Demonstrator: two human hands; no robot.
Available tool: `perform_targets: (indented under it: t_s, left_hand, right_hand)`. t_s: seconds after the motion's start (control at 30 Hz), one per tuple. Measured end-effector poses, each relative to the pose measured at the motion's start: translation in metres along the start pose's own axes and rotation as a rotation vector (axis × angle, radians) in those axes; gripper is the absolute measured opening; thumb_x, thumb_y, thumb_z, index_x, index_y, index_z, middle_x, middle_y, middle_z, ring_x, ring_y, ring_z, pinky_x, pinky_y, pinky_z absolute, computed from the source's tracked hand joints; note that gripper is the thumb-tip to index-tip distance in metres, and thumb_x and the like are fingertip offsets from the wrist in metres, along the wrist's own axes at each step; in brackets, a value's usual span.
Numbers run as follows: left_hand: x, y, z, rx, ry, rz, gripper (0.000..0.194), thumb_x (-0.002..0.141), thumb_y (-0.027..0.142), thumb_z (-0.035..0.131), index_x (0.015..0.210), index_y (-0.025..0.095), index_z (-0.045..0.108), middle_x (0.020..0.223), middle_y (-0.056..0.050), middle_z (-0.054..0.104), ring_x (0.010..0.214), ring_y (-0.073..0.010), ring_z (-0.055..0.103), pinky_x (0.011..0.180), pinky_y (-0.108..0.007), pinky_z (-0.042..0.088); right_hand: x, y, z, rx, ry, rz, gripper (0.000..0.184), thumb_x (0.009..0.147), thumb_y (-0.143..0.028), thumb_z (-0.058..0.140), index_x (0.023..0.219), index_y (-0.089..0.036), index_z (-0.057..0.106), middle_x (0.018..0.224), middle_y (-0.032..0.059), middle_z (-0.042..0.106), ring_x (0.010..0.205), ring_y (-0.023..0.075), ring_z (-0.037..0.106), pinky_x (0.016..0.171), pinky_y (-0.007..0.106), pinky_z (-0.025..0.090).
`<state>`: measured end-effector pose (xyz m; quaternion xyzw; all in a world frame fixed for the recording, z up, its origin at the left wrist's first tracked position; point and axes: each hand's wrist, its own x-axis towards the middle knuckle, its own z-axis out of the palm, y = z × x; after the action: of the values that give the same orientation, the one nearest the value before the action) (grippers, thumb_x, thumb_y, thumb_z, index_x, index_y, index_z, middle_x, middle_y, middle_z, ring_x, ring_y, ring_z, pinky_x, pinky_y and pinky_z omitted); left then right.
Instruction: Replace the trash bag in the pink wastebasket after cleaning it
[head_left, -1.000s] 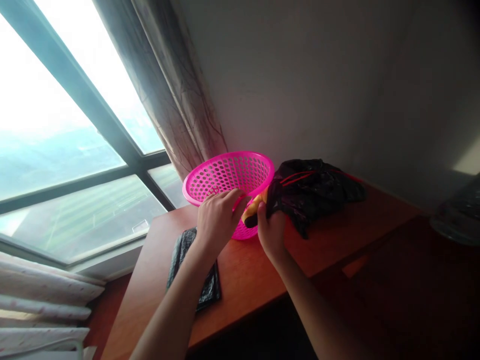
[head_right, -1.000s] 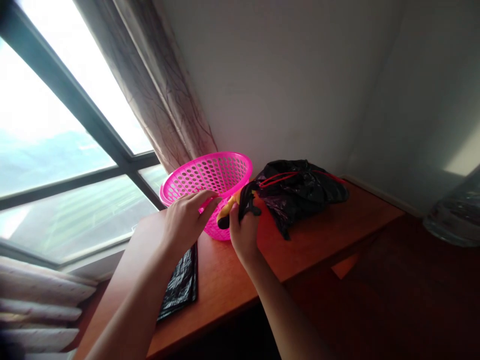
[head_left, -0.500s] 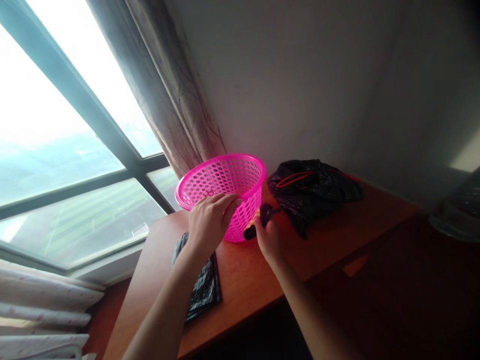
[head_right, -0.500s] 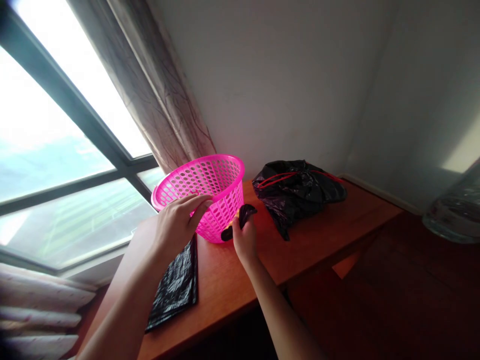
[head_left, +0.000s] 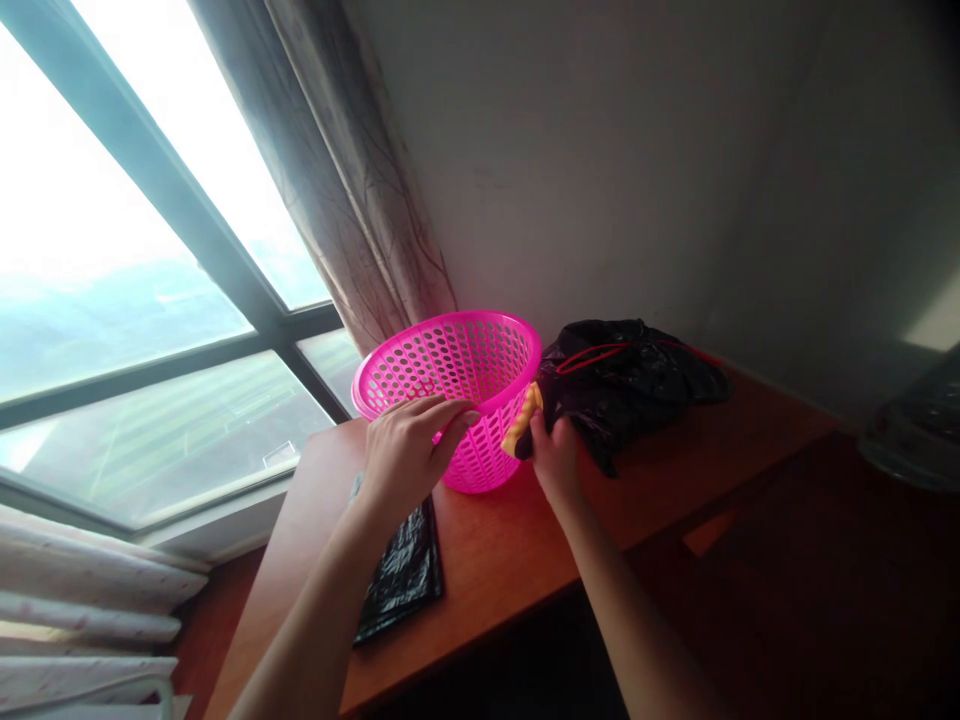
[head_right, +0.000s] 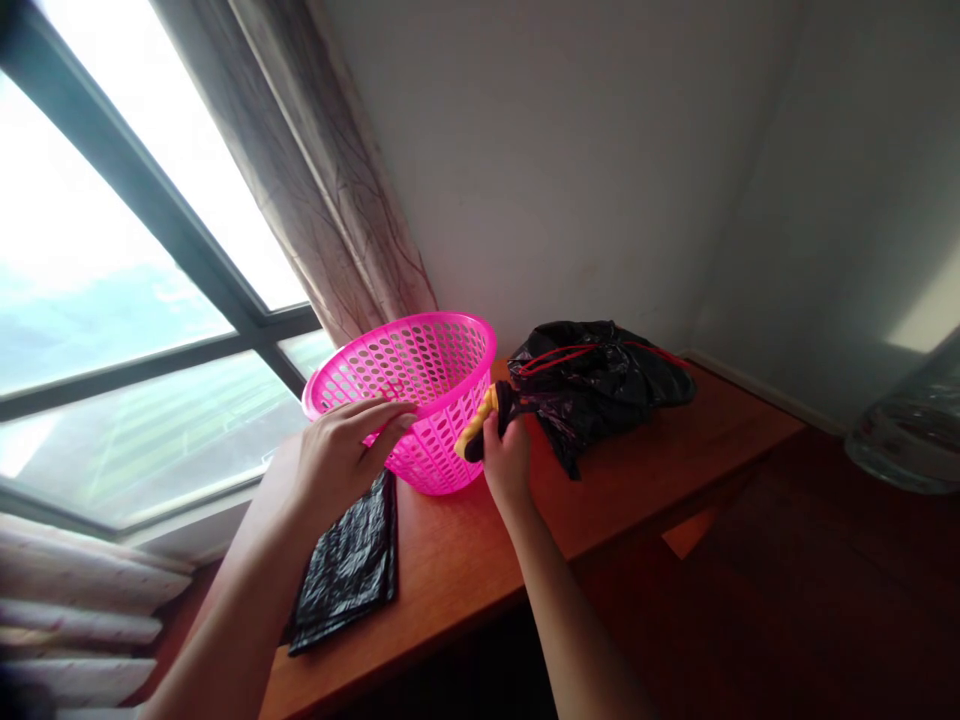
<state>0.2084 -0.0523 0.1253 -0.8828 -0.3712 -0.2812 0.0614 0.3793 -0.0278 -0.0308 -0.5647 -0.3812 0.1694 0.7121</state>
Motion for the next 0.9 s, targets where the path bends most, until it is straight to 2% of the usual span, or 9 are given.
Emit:
perform_targets:
  t_s: [0.1,0.2,0.3,0.43,0.57,0.7,0.8,0.9]
  left_hand:
    - [0.001,0.001,-0.007,-0.021,-0.024,0.007,0.027,0.097,0.039,0.053,0.101,0.023,0.075,0.096,-0.002,0.078,0.082,-0.0196,0.072,0.067,-0.028,0.050]
    - [0.000,-0.004,-0.011,-0.066,-0.036,0.034,0.027,0.097,0.038,0.053,0.100,0.023,0.075,0.095,-0.003,0.078,0.082,-0.0187,0.072,0.067,-0.027,0.051]
    - [-0.001,-0.015,-0.009,-0.111,-0.046,0.066,0.026,0.097,0.037,0.054,0.103,0.022,0.074,0.099,-0.005,0.077,0.087,-0.0196,0.072,0.073,-0.029,0.053]
    - [0.002,-0.030,-0.008,-0.158,-0.085,0.114,0.025,0.097,0.034,0.054,0.107,0.022,0.073,0.098,-0.005,0.077,0.084,-0.0183,0.072,0.072,-0.028,0.054]
    - [0.009,-0.030,-0.012,-0.106,-0.106,0.181,0.026,0.098,0.032,0.051,0.099,0.021,0.074,0.094,-0.005,0.076,0.086,-0.0189,0.071,0.078,-0.031,0.053]
    - [0.020,-0.013,-0.012,0.004,-0.075,0.112,0.035,0.101,0.036,0.043,0.096,0.019,0.074,0.094,-0.008,0.075,0.088,-0.0217,0.070,0.077,-0.034,0.052]
    - [0.031,0.004,-0.005,0.077,-0.099,0.042,0.039,0.101,0.042,0.041,0.101,0.020,0.072,0.088,-0.008,0.075,0.078,-0.0220,0.069,0.064,-0.032,0.049]
    - [0.043,0.018,0.006,0.144,-0.135,0.014,0.043,0.100,0.049,0.040,0.096,0.020,0.072,0.075,-0.007,0.071,0.064,-0.0214,0.066,0.055,-0.030,0.042]
  right_hand:
    - [-0.023,0.036,-0.004,-0.082,-0.069,0.178,0.041,0.085,-0.041,0.052,0.110,-0.012,0.068,0.106,0.0184,0.074,0.106,0.0327,0.069,0.089,0.041,0.054]
    - [-0.037,0.056,-0.008,-0.085,-0.105,0.265,0.035,0.083,-0.042,0.056,0.098,-0.015,0.071,0.092,0.0156,0.076,0.094,0.0323,0.073,0.078,0.038,0.056]
    - [-0.041,0.062,-0.011,-0.069,-0.102,0.283,0.035,0.083,-0.045,0.057,0.095,-0.015,0.071,0.089,0.0148,0.076,0.093,0.0314,0.073,0.075,0.036,0.057]
    - [-0.041,0.062,-0.010,-0.033,-0.109,0.291,0.040,0.084,-0.045,0.056,0.105,-0.014,0.069,0.101,0.0152,0.076,0.100,0.0298,0.072,0.082,0.037,0.056]
    - [-0.043,0.055,-0.007,0.099,-0.092,0.361,0.041,0.081,-0.042,0.058,0.108,-0.013,0.067,0.109,0.0157,0.074,0.104,0.0302,0.070,0.087,0.039,0.055]
    - [-0.037,0.037,-0.005,0.239,-0.050,0.464,0.041,0.077,-0.043,0.061,0.104,-0.013,0.067,0.105,0.0144,0.075,0.101,0.0308,0.071,0.085,0.039,0.056]
    - [-0.024,0.015,-0.005,0.323,-0.062,0.434,0.040,0.078,-0.042,0.062,0.105,-0.014,0.067,0.106,0.0130,0.075,0.100,0.0300,0.071,0.082,0.037,0.057]
    - [-0.004,-0.015,-0.006,0.393,-0.076,0.318,0.040,0.080,-0.042,0.062,0.108,-0.014,0.067,0.109,0.0124,0.074,0.102,0.0288,0.070,0.083,0.037,0.057]
